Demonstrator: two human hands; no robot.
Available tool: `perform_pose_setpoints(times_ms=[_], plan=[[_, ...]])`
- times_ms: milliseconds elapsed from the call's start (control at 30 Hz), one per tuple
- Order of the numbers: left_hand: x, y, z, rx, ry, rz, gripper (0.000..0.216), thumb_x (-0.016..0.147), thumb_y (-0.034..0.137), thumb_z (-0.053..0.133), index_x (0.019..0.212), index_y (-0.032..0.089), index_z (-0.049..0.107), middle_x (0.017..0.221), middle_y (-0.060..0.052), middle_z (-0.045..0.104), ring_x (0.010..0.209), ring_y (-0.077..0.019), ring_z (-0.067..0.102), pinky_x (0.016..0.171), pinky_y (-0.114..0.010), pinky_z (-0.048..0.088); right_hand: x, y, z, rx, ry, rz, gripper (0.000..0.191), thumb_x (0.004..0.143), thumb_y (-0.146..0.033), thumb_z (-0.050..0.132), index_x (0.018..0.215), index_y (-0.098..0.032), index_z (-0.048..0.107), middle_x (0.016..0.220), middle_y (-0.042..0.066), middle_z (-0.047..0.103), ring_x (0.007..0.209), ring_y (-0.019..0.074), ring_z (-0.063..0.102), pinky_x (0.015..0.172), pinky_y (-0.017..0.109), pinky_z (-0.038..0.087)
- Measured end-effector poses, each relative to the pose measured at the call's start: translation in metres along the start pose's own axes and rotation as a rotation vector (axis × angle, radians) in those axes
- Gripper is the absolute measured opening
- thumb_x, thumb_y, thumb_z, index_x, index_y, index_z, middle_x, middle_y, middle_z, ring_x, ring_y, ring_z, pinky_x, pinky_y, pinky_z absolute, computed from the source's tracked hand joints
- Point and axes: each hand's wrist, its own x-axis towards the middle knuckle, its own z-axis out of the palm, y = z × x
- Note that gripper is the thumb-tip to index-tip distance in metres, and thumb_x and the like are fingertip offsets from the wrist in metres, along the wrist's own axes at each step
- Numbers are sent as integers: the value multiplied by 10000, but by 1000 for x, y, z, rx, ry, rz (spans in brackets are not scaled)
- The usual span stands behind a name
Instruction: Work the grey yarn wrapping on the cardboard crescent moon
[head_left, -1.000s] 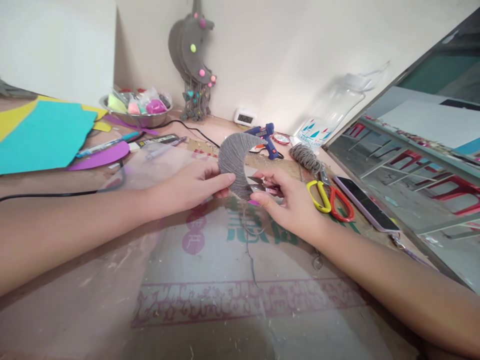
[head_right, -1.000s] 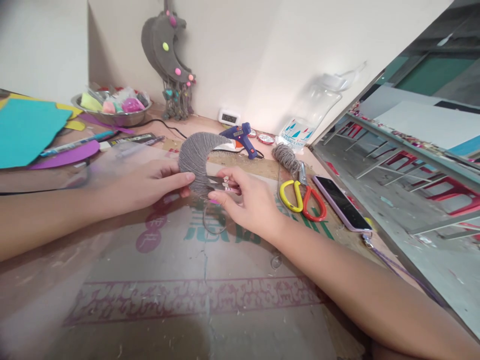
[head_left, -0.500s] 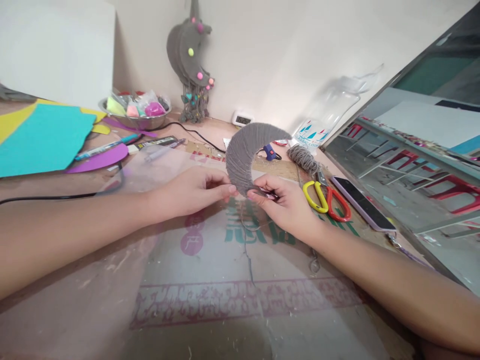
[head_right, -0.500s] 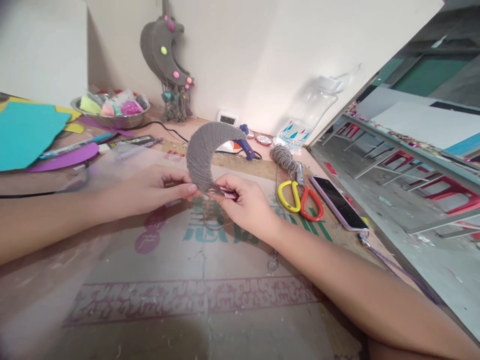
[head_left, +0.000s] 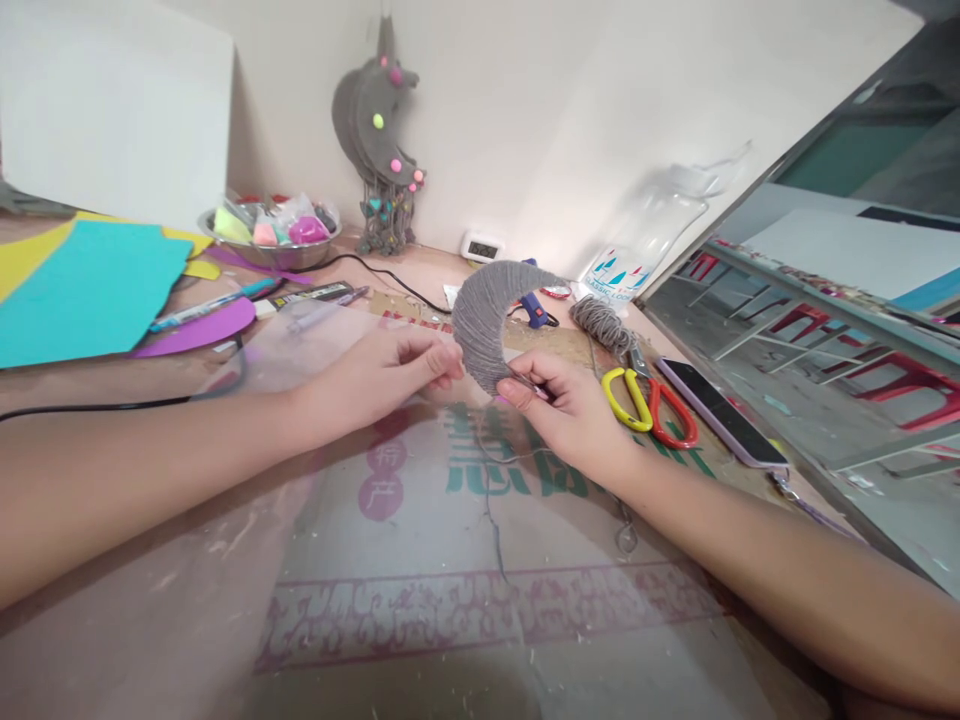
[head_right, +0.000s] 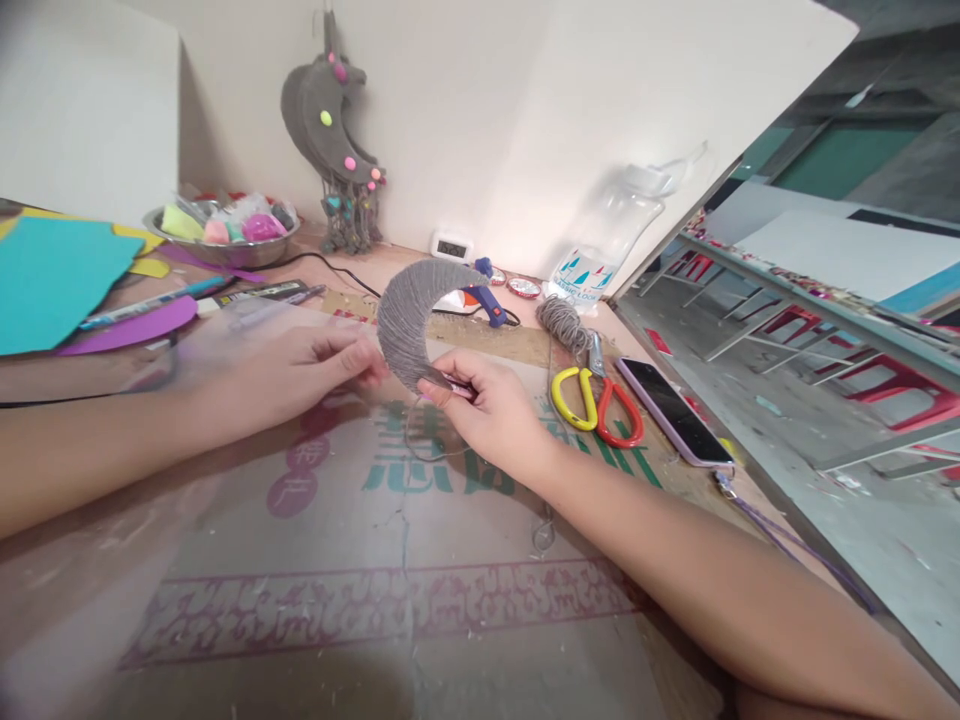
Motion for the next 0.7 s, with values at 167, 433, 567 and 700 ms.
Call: perform_pose_setpoints(times_ms=[167, 433, 567, 700], plan=[[-1, 2, 3, 72, -79, -1, 316, 857, 413, 491, 795, 152, 659, 722, -2, 643, 656, -128, 545, 566, -221, 404, -1, -2, 2, -32, -55, 28, 132, 818, -279, 593, 756, -166, 561, 608, -51, 442, 527, 70, 356, 494, 200, 300], [-1, 4, 5, 38, -128, -53, 282, 827, 375, 548, 908, 137, 674, 789, -16, 675, 692, -134, 591, 599, -228, 446, 0, -1, 2, 34, -86, 60, 139, 829, -292, 573, 770, -167, 570, 626, -37, 462, 534, 75, 353, 491, 209, 292], [-2, 1, 5, 5, -163, -29, 252, 836, 362, 540, 875, 155, 679, 715, 10, 646, 624, -106, 554, 565, -209, 425, 0, -2, 3, 14, -97, 43, 139, 822, -288, 586, 751, -169, 566, 620, -39, 451, 540, 76, 359, 491, 207, 289], [-1, -6, 5, -8, -194, 8, 276, 846, 390, 522, 868, 158, 670, 721, 5, 645, 621, -109, 554, 548, -209, 421, 0, -3, 3, 33, -114, 49, 146, 830, -284, 571, 743, -166, 559, 610, -44, 436, 532, 72, 346, 486, 205, 281]])
